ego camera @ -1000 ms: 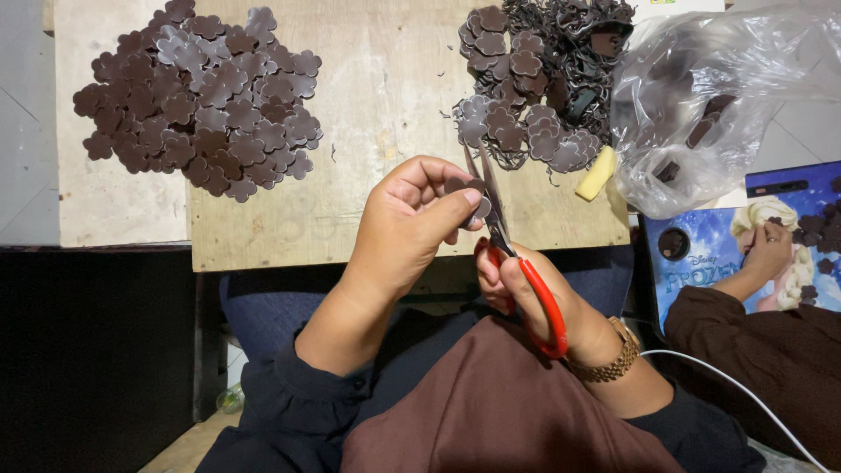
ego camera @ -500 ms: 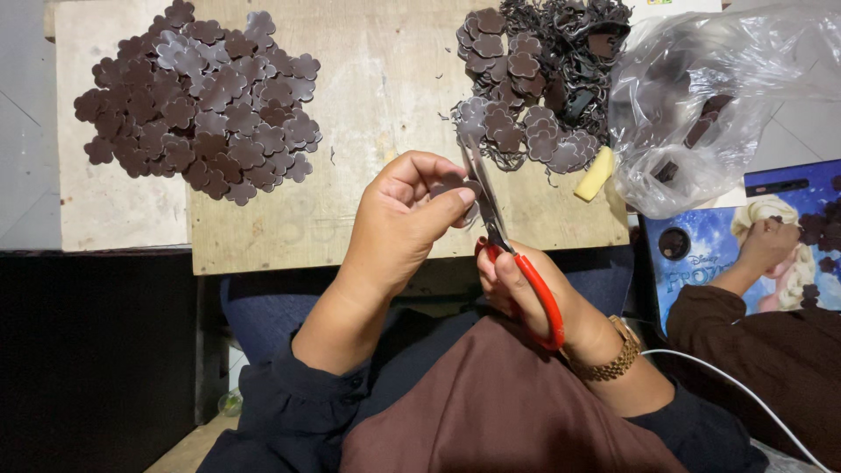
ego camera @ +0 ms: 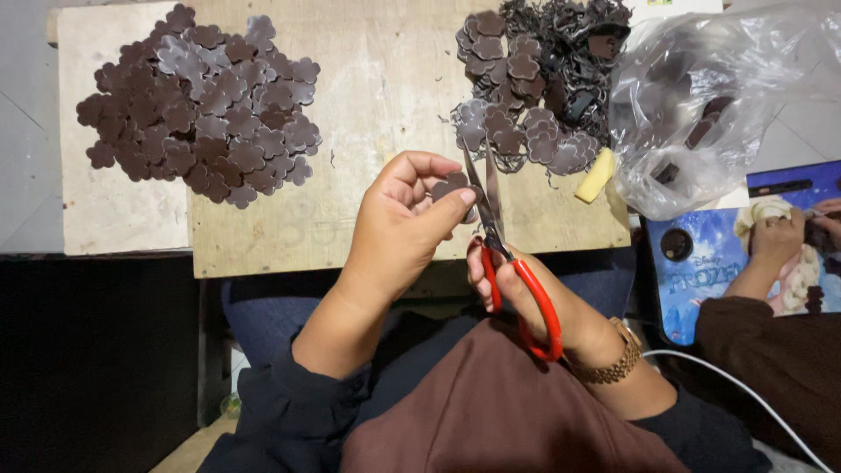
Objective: The person uses red-handled scissors to trim the edges of small brown flower-shaped pieces one at a time. Each trimmed piece is placed into a growing pile on the wooden table while scraps accumulate nearby.
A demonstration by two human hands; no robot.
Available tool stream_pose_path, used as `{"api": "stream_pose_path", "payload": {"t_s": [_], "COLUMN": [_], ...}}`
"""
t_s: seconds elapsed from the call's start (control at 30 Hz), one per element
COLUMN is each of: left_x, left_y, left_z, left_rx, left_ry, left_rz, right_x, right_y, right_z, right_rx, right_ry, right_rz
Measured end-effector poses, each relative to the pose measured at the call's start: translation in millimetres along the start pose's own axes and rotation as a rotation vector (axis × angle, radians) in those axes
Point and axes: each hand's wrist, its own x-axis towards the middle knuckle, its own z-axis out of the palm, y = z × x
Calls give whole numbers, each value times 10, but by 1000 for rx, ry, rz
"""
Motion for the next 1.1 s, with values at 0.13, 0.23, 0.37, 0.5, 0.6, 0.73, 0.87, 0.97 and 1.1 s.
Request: {"api": "stream_pose_path", "payload": {"t_s": [0.13,0.23,0.37,0.5,0.6,0.73,0.87,0.97,1.1], "left_x": [-28,-30,-35,-34,-34,-41,-30,-36,-40], "left_y": [-10,-32,-42,-26,-33,-46,-34,-3,37], "left_z": [0,8,45,46,50,59,48,21,-21], "left_rx": [-97,-103,-80,-89,-93,-103,-126,-122,-109], "left_ry": [-5,15,21,19,19,29,26,21,3], "left_rz": [8,-1,30,36,34,46,51,48,41], "right_x": [-14,-3,-4,8,8,11,8,9,9], "right_y": [0,29,17,-16,-14,31,45,24,-9], "right_z": [1,-14,-12,10,22,68,96,103,107], "right_rx": [-61,-79,-128,-124,-113,-30,49,24,-66], "right_ry": [-26,-28,-14,1,8,21,20,46,99], "right_rz": [-15,-30,-35,-19,-21,-35,-20,10,29]}}
